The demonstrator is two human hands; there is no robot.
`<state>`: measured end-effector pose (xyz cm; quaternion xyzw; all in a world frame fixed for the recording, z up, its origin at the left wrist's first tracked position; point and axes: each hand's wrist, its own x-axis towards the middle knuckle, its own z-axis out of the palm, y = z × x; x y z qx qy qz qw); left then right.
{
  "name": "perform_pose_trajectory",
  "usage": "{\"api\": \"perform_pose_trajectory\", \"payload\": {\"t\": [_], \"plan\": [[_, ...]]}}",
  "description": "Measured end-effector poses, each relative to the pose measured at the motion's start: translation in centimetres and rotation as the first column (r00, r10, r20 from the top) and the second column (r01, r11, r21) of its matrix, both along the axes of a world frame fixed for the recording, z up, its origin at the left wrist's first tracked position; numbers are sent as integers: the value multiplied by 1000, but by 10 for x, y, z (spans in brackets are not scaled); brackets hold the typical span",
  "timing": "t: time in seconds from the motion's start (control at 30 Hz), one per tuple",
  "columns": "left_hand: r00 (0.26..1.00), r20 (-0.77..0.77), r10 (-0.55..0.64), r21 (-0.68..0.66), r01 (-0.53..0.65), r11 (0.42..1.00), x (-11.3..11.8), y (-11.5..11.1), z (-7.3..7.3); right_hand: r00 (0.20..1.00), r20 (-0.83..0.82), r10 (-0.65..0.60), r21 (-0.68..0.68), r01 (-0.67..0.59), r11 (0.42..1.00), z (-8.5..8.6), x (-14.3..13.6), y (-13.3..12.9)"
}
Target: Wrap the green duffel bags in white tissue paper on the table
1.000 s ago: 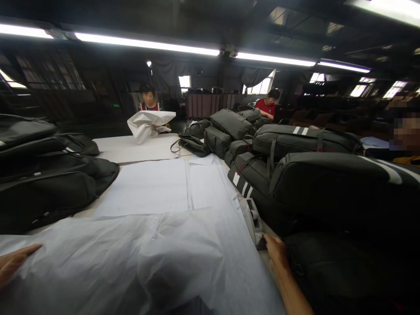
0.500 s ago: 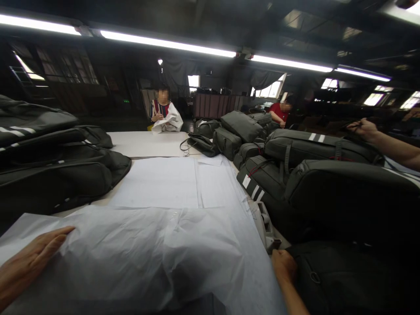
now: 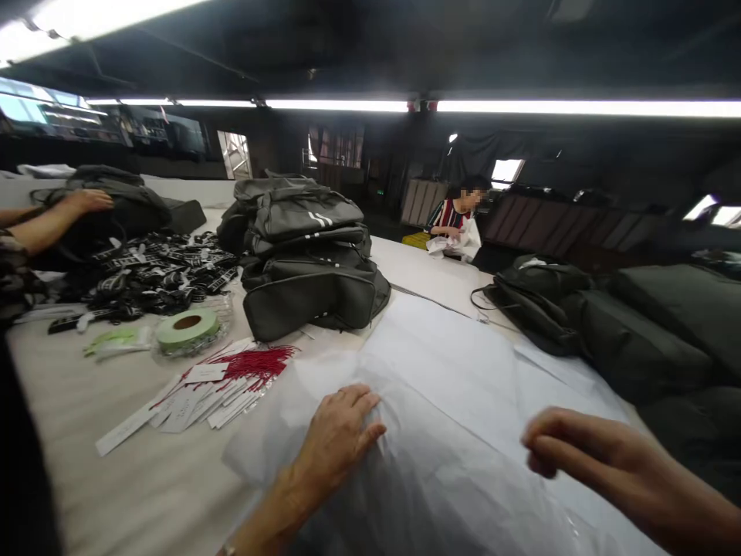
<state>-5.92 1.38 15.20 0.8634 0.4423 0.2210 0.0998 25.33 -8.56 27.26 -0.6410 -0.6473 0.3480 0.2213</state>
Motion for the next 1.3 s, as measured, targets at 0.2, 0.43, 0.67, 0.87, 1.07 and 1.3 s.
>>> {"api": "perform_pose_trajectory", "payload": {"t": [0.2,0.43,0.67,0.87,1.07,1.3], "plan": [[995,99,-29,149,14,989,-8,13,-16,927,-31,374,-402,-354,844,4,-110,142],[974,222,-48,313,-24,949,-12,26,-36,785,174,595,-645,-366,671,-42,-125,214],[952,290,-93,356,-17,934,-10,36,-44,540,403,739,-685,-357,635,-42,-155,229],[974,207,-96,302,30,953,-15,33,-49,350,536,768,-688,-346,638,-43,-163,232],[986,101,-135,321,96,942,-24,35,-47,816,11,579,-644,-437,628,-93,-91,246],[985,55,-161,366,130,921,-29,41,-31,903,-262,341,-622,-429,655,-137,-61,233]]}}
